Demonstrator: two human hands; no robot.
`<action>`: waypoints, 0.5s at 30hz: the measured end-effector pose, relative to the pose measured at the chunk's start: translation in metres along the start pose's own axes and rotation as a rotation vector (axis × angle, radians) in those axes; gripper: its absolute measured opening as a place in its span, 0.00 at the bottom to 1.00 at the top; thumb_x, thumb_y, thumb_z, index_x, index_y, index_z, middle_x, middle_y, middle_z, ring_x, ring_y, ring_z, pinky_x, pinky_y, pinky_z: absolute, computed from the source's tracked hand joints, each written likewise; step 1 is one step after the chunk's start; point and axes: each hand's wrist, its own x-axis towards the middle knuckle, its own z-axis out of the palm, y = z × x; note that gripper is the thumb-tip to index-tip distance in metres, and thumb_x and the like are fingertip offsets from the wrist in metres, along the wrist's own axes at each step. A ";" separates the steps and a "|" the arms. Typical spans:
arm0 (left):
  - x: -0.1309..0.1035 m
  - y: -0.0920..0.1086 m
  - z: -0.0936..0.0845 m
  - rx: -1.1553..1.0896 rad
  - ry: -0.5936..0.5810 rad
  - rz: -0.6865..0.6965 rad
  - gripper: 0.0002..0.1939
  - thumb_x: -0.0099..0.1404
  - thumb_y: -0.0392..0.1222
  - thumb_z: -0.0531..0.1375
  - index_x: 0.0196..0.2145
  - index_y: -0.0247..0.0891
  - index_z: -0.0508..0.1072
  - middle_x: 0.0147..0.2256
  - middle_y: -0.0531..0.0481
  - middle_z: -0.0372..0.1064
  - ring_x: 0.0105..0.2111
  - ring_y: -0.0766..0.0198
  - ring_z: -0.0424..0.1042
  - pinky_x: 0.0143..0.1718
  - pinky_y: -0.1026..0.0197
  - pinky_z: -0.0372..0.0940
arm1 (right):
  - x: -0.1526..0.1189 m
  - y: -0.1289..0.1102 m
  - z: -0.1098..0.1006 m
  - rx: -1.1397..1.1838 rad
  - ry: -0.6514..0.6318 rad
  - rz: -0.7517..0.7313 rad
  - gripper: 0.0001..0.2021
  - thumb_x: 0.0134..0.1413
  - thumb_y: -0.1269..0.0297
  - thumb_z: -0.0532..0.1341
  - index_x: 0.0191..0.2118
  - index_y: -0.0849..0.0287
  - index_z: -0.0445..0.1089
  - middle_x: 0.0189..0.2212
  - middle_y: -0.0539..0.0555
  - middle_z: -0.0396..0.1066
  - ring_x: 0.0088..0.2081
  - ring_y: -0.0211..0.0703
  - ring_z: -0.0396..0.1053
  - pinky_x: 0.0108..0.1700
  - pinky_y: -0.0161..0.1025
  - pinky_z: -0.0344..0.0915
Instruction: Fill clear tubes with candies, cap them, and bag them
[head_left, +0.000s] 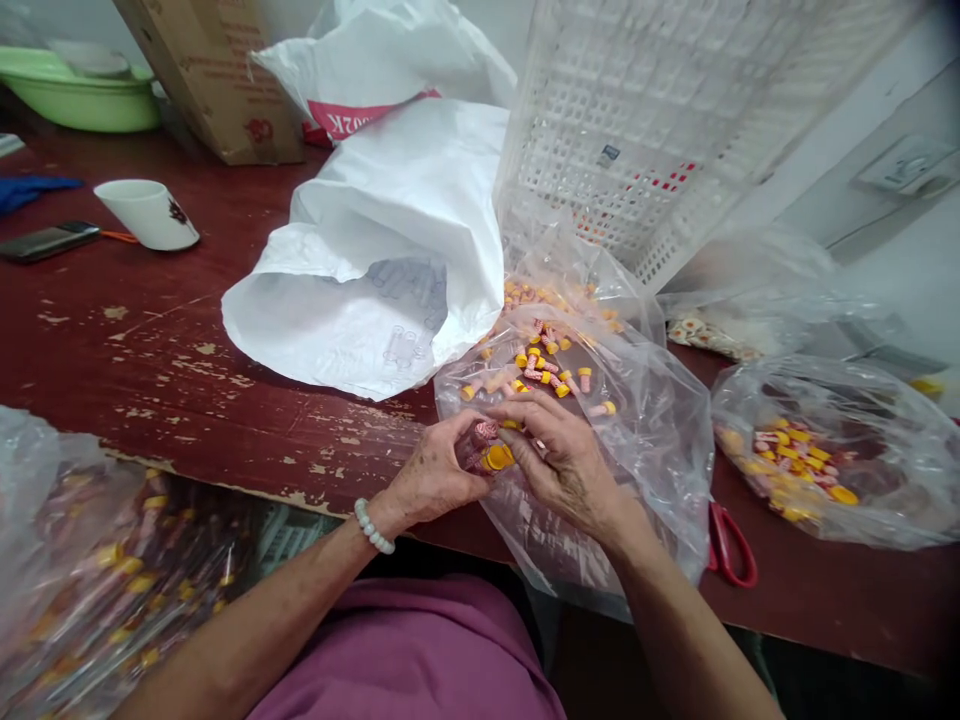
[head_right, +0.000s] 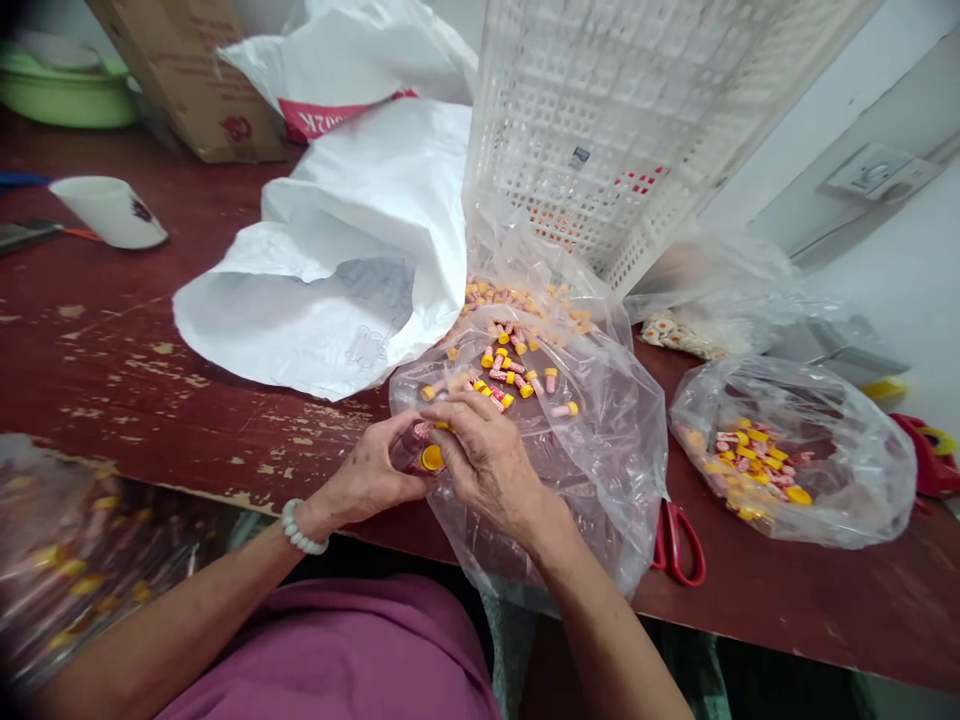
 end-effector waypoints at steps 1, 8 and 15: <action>-0.001 0.002 0.000 0.008 -0.008 -0.002 0.19 0.47 0.28 0.63 0.39 0.34 0.70 0.33 0.52 0.67 0.32 0.64 0.66 0.32 0.66 0.61 | 0.000 0.000 0.000 -0.006 -0.001 0.017 0.14 0.60 0.68 0.55 0.52 0.55 0.65 0.48 0.56 0.69 0.49 0.43 0.67 0.52 0.44 0.65; -0.003 -0.001 0.000 -0.166 -0.003 -0.078 0.18 0.43 0.26 0.63 0.35 0.34 0.68 0.29 0.54 0.64 0.28 0.68 0.63 0.26 0.69 0.59 | -0.010 -0.001 0.012 -0.054 -0.018 0.097 0.10 0.62 0.65 0.52 0.45 0.55 0.69 0.52 0.56 0.63 0.56 0.45 0.59 0.58 0.49 0.58; -0.001 -0.008 -0.009 -0.405 0.045 -0.215 0.20 0.41 0.28 0.67 0.33 0.33 0.66 0.28 0.55 0.67 0.27 0.69 0.66 0.28 0.68 0.62 | -0.011 0.045 0.022 -0.070 0.095 0.212 0.14 0.63 0.65 0.49 0.43 0.58 0.71 0.48 0.58 0.66 0.51 0.44 0.64 0.53 0.46 0.62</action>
